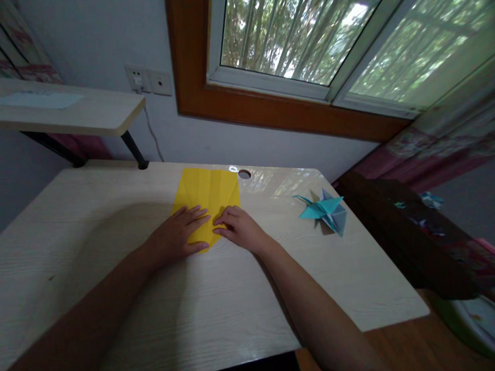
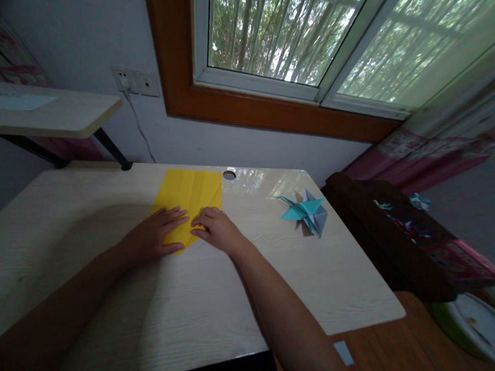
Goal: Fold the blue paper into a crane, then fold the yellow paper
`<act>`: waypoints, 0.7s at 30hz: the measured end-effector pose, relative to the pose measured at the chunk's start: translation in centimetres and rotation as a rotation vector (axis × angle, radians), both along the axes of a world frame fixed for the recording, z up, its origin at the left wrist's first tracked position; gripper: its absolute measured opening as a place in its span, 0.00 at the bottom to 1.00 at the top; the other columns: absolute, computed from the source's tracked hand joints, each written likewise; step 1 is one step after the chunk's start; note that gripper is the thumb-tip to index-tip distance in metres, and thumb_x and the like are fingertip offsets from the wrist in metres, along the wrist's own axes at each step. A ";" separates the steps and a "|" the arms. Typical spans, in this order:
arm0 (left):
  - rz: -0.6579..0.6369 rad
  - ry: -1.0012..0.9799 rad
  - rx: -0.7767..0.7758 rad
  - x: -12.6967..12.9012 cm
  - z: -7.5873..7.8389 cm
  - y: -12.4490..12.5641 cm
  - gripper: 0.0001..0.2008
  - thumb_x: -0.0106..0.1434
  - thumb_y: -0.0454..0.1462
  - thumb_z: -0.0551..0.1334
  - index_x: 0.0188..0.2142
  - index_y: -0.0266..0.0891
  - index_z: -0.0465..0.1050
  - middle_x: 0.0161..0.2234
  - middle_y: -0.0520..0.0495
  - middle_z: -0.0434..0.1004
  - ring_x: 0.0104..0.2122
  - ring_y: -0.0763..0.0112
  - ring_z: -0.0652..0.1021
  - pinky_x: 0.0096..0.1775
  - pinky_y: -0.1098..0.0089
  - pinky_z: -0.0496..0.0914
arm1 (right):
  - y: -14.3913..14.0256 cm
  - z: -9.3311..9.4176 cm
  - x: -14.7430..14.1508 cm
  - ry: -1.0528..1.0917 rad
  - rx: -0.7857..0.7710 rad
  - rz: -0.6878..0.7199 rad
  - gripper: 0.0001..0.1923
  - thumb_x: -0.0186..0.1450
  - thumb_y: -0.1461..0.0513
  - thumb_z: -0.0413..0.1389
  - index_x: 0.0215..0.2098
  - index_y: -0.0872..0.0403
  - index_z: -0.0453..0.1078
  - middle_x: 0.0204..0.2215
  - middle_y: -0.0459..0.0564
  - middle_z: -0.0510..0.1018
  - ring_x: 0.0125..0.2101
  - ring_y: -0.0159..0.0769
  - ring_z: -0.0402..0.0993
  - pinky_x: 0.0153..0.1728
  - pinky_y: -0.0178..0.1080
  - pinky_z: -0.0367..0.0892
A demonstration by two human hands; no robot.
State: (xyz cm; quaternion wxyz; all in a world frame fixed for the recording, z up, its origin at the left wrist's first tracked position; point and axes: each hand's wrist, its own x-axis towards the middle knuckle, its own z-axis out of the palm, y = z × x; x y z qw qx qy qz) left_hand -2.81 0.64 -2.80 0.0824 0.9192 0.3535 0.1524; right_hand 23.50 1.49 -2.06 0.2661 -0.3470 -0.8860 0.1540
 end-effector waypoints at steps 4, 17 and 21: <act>0.115 -0.157 0.036 0.0 0.8 0.1 0.24 0.73 0.48 0.55 0.63 0.41 0.67 0.62 0.41 0.72 0.66 0.55 0.66 0.67 0.50 0.58 | 0.1 -0.3 0.3 0.013 -0.035 -0.029 0.11 0.68 0.55 0.62 0.46 0.51 0.76 0.40 0.52 0.76 0.42 0.40 0.72 0.45 0.42 0.68; 0.545 -0.430 0.124 -0.9 1.8 0.3 0.17 0.75 0.45 0.50 0.53 0.41 0.70 0.48 0.42 0.73 0.47 0.58 0.75 0.54 0.56 0.71 | 0.4 0.2 1.6 -0.014 -0.050 -0.148 0.06 0.69 0.59 0.61 0.42 0.52 0.73 0.35 0.49 0.73 0.36 0.37 0.70 0.39 0.39 0.66; 0.506 -0.425 0.041 -0.5 1.6 0.2 0.17 0.75 0.44 0.50 0.56 0.42 0.67 0.46 0.44 0.72 0.41 0.62 0.76 0.49 0.59 0.73 | 0.4 0.4 1.7 -0.016 -0.052 -0.145 0.06 0.69 0.60 0.61 0.42 0.52 0.73 0.35 0.49 0.73 0.35 0.36 0.70 0.38 0.39 0.65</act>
